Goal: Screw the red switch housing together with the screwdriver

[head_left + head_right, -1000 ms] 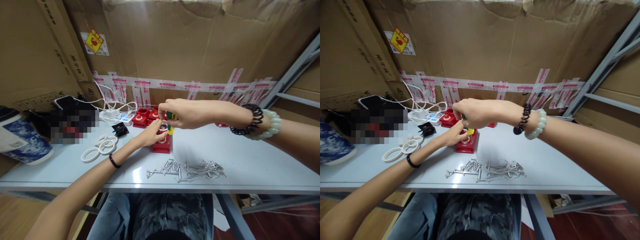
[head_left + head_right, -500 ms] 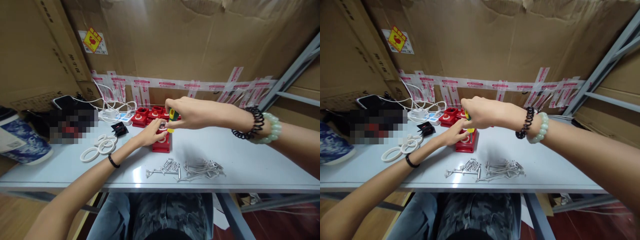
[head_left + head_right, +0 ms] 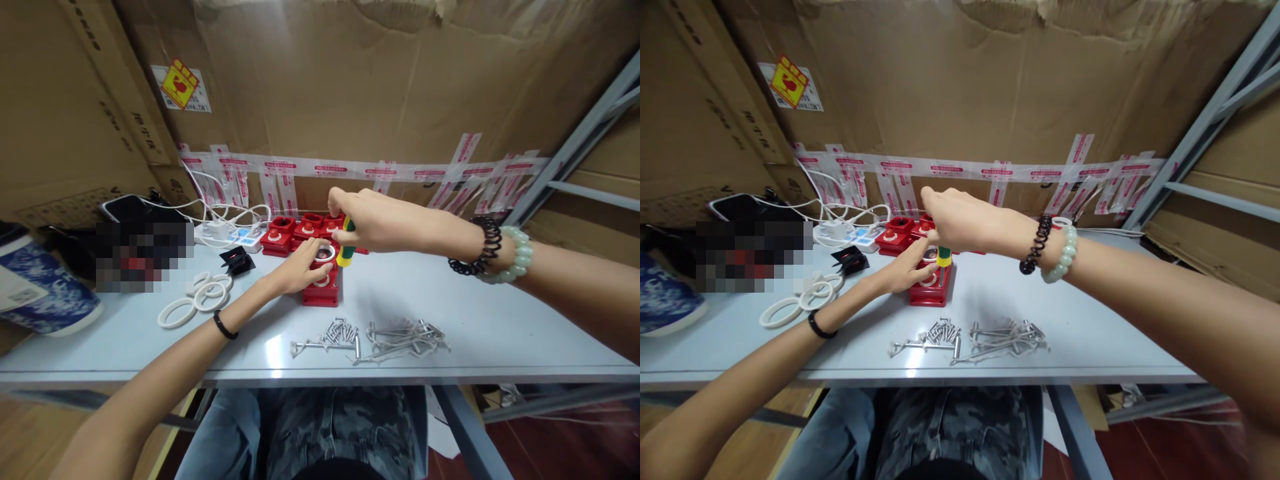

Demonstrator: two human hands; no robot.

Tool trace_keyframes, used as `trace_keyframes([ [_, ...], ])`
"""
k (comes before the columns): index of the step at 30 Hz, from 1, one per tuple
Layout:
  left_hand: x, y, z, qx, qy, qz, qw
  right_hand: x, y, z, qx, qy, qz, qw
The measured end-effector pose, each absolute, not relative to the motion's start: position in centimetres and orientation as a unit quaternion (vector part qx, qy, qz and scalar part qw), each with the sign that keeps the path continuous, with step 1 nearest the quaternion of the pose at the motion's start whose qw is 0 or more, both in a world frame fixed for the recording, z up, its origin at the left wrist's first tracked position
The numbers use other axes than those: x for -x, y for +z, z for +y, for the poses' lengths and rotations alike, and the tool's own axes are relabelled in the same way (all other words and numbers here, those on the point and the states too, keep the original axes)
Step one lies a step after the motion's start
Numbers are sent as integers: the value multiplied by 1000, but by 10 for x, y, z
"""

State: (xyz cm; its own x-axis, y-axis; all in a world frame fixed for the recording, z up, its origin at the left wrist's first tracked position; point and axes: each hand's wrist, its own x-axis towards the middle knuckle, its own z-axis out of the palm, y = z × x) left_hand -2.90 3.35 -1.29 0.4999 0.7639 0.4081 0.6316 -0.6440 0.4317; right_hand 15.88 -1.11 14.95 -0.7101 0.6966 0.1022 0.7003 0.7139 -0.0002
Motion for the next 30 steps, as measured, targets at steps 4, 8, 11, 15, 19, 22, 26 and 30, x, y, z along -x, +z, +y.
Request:
trace_keyframes([
  [4,29,-14,34,-858,294,406,112,-159,151,-12,344,12,-939,13],
  [8,29,-14,35,-859,294,404,110,-158,147,-10,350,-33,-934,59],
  [11,29,-13,35,-861,291,402,112,-158,144,-7,343,-5,-935,86],
  [15,30,-13,34,-861,295,398,113,-158,143,-6,333,26,-940,67],
  [19,29,-13,34,-861,290,403,114,-158,142,-6,354,-21,-930,100],
  [22,29,-13,34,-861,288,403,111,-159,144,-7,339,34,-936,91],
  [26,30,-13,35,-861,290,402,112,-160,145,-10,337,28,-938,82],
  [30,29,-12,33,-862,286,402,114,-160,143,-9,354,13,-928,114],
])
